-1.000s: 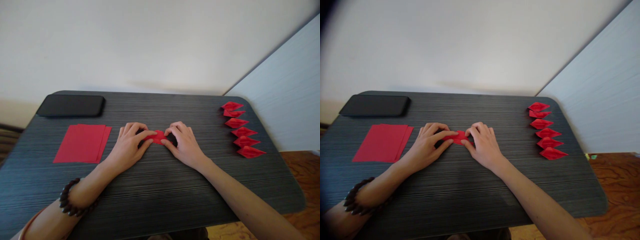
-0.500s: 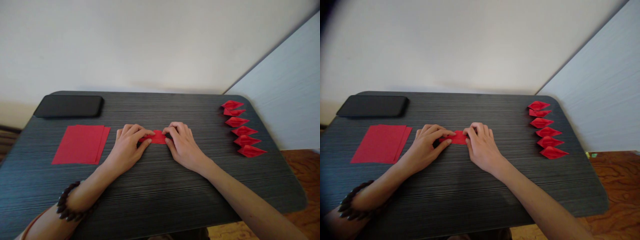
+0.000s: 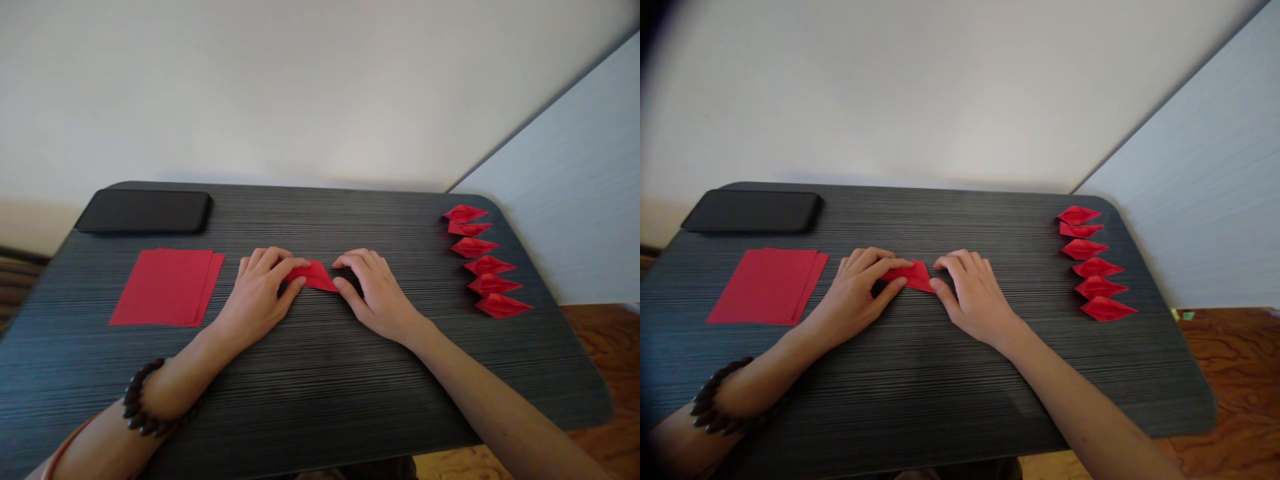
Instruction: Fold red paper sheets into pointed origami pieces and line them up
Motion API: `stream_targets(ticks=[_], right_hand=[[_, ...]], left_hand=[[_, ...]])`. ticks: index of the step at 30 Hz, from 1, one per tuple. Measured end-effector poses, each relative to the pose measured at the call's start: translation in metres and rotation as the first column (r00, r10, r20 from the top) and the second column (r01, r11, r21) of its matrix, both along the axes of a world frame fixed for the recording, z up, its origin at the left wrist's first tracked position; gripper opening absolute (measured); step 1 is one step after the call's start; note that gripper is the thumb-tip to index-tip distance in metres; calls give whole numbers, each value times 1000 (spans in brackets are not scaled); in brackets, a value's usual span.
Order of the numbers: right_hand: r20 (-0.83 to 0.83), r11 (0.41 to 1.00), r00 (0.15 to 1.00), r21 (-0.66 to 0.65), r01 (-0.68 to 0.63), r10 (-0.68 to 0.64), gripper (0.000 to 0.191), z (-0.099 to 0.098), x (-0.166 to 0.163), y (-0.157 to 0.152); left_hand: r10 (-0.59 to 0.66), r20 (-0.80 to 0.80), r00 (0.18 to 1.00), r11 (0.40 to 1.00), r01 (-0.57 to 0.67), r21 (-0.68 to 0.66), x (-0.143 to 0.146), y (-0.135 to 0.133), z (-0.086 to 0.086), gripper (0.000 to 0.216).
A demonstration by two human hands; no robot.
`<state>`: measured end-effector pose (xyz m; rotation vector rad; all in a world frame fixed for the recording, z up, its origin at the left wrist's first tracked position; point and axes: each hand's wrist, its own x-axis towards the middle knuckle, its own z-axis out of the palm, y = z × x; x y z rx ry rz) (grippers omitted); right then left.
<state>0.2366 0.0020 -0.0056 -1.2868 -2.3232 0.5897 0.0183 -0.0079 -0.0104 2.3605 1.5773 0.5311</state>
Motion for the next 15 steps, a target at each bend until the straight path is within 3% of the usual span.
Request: stream_targets(ticks=[4,7,11,15], right_hand=[[-78,996,993,-22,-90,88,29,2,1,2],[-35,992,992,32,-122,123,37,0,1,4],[10,985,989,93,-147,147,25,-7,-1,5],[3,981,990,133,-140,140,27,-9,-1,5]], left_hand=[[9,-10,1000,1000,-8,17,0,0,-1,26],[11,-14,1000,1000,-11,22,1,0,-1,27],[-17,-13,1000,1000,17,25,1,-1,0,28],[-101,-2,995,994,101,41,-1,0,0,30]])
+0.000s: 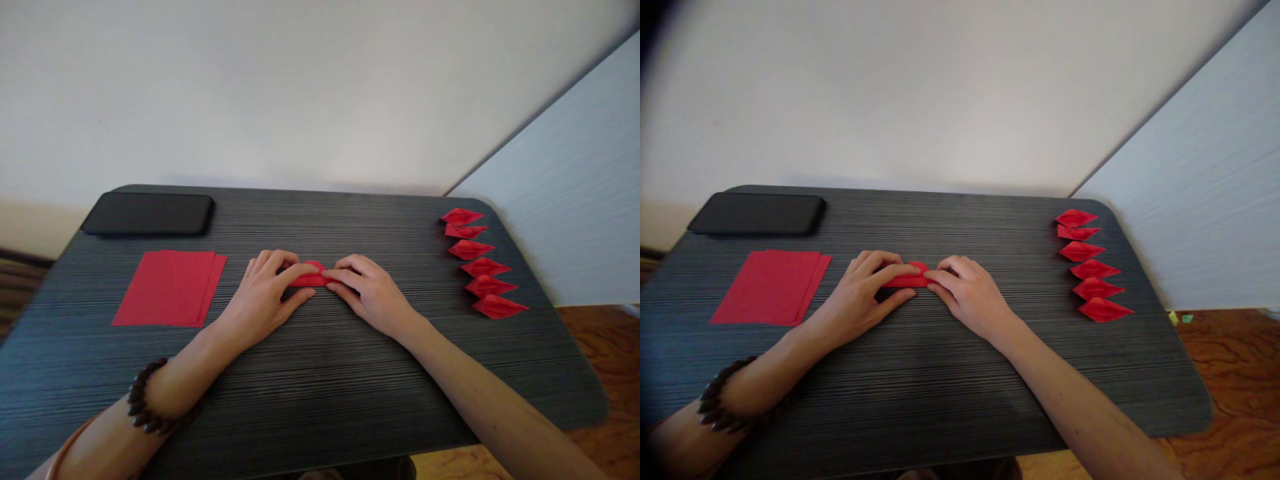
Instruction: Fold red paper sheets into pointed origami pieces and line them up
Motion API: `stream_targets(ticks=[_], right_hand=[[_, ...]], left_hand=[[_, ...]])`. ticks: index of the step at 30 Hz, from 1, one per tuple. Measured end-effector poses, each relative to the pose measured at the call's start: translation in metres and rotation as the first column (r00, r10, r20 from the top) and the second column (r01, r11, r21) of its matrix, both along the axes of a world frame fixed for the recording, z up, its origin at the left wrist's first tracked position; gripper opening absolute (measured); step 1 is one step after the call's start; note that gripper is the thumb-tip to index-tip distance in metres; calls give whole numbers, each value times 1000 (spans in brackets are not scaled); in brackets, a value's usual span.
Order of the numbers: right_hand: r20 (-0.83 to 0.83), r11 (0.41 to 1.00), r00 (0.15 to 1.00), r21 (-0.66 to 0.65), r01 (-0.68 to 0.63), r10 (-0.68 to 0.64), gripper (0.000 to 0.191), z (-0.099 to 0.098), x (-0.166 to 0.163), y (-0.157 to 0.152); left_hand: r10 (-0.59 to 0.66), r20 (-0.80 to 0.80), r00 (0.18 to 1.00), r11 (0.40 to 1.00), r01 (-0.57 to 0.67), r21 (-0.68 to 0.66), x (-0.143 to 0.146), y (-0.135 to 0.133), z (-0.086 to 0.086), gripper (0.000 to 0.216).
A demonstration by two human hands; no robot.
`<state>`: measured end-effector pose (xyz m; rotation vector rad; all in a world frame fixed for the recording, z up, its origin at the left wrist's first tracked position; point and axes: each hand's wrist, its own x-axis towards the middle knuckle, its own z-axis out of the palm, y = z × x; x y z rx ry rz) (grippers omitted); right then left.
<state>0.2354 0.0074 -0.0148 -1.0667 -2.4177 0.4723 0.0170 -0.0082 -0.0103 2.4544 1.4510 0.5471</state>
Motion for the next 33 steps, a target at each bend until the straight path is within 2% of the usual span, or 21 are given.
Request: stream_targets(ticks=[5,12,18,21,26,33], right_hand=[[28,999,1000,37,10,-11,29,2,-1,0],[2,989,1000,143,28,-28,24,10,-6,-8],[-21,973,1000,229,7,-3,18,14,-6,-14],[-54,975,999,222,6,7,16,15,-7,-15],[-131,979,990,203,-24,51,13,13,-8,-13],[-150,986,983,146,-86,108,11,14,-8,-12]], left_hand=[[-36,33,999,998,34,56,-1,1,-1,25],[-57,79,995,971,37,237,-1,-3,7,16],[-112,207,972,967,59,247,5,-7,12,10],[-91,291,952,977,30,209,10,-8,16,4],[-56,404,913,997,29,73,13,-9,18,5],[-36,458,888,996,67,-51,11,-9,17,6]])
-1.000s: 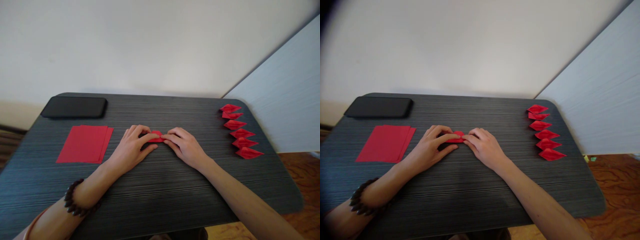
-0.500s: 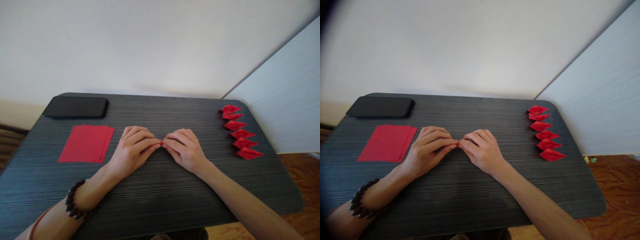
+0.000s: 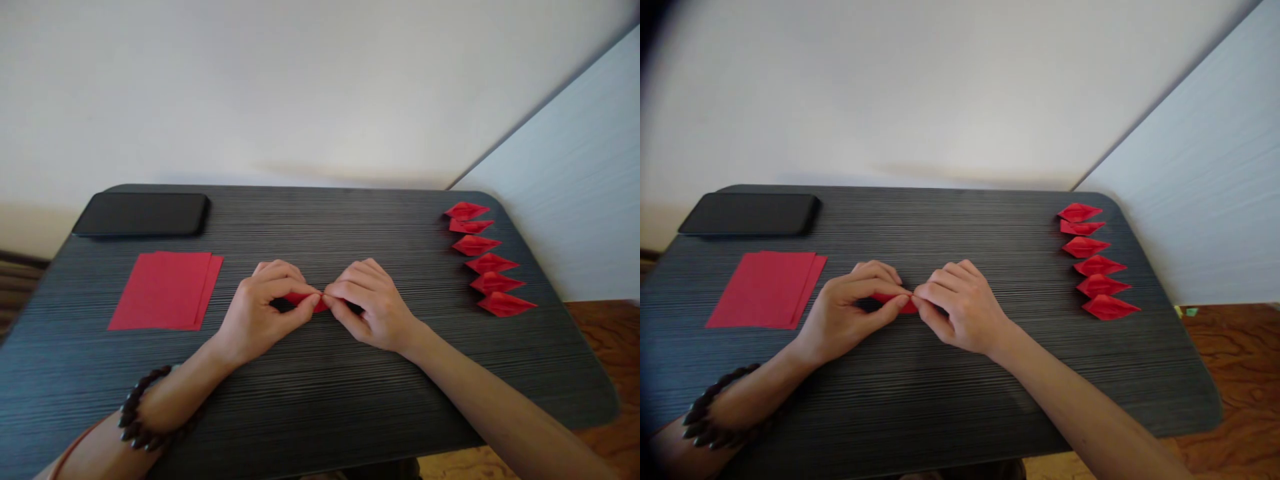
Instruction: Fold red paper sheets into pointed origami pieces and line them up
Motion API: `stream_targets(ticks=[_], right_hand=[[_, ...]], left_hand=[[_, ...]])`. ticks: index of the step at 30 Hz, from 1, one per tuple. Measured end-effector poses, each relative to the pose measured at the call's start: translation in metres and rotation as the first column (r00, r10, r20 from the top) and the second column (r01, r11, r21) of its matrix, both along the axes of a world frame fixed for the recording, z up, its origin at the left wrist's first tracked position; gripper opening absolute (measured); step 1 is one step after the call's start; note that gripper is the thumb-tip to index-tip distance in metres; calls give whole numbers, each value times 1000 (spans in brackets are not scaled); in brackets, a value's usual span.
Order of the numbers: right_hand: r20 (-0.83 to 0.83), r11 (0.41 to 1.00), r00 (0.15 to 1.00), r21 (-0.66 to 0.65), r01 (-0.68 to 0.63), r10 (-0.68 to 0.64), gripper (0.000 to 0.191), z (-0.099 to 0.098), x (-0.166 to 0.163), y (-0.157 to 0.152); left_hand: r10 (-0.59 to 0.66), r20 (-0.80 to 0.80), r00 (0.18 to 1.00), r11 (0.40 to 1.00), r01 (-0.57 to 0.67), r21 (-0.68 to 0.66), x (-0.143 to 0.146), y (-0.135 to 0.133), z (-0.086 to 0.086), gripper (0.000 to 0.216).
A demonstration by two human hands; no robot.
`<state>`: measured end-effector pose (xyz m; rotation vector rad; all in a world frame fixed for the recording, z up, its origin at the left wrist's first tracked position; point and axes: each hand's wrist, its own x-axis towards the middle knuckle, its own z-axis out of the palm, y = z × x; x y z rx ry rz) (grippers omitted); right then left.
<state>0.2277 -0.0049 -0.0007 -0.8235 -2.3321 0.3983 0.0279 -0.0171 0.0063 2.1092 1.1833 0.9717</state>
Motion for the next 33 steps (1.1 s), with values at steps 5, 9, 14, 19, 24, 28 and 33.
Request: stream_targets(ticks=[5,9,14,19,24,28,33], right_hand=[[-42,995,999,-96,-36,33,12,0,10,6],[-85,978,995,-196,-69,54,12,-2,19,11],[-162,947,983,-296,-127,82,14,1,19,11],[-186,928,979,-345,-143,82,21,-1,19,12],[-189,910,980,-391,-138,67,27,-3,22,16],[-201,875,978,-464,-138,48,30,-2,24,18],[-205,859,977,-509,-54,-60,31,-5,26,18]], left_hand=[[12,16,1000,999,-11,-46,-8,5,-3,5],[-12,52,999,987,20,-162,-13,9,-1,8],[-86,141,986,936,128,-328,-17,11,3,16],[-87,172,981,916,147,-373,-21,12,2,18],[-31,200,979,906,112,-408,-24,14,1,18],[93,217,972,905,8,-426,-27,16,-1,19],[254,252,934,913,-145,-381,-27,18,-7,24]])
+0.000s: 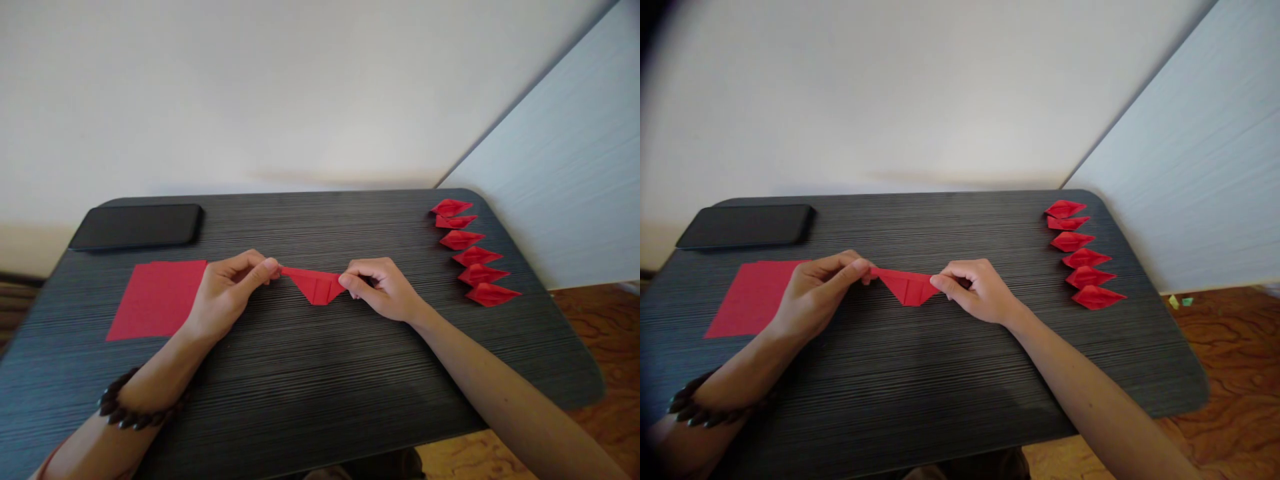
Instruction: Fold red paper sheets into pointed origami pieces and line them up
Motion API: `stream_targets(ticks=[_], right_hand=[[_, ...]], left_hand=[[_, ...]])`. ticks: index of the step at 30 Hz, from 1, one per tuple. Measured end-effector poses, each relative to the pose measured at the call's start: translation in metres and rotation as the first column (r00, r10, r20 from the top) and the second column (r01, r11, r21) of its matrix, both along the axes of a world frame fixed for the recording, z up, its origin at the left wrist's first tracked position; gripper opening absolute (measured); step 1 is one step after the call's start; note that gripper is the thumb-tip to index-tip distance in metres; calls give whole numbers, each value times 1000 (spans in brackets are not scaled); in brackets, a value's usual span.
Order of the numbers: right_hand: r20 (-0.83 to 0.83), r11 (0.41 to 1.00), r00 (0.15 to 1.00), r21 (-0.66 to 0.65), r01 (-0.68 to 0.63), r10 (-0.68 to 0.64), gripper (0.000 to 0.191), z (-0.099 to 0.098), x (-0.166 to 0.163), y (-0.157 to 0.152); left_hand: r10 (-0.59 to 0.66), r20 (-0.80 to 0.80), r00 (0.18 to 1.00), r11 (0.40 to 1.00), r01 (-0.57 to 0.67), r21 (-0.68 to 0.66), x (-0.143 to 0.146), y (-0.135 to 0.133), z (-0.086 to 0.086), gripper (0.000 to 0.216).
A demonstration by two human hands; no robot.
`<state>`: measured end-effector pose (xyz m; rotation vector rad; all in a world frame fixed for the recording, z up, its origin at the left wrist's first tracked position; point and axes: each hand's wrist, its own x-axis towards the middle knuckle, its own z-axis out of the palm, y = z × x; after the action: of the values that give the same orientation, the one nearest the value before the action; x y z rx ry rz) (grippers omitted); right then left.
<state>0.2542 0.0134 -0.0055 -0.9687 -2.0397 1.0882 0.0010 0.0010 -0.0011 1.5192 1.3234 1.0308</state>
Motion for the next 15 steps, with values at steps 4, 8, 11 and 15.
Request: stream_targets(ticks=[4,8,11,15], right_hand=[[21,999,1000,27,18,-19,32,-3,-2,-1],[75,990,996,129,-48,39,37,-3,-5,-1],[78,987,995,146,-71,61,40,-2,-6,-1],[81,991,990,56,-119,114,40,1,-3,0]], left_hand=[[45,-7,999,999,-45,23,4,-2,1,30],[-194,-161,968,981,192,-25,9,-7,6,31],[-252,-301,920,967,254,-33,11,-9,5,22],[-232,-251,940,973,219,-76,10,-7,3,23]])
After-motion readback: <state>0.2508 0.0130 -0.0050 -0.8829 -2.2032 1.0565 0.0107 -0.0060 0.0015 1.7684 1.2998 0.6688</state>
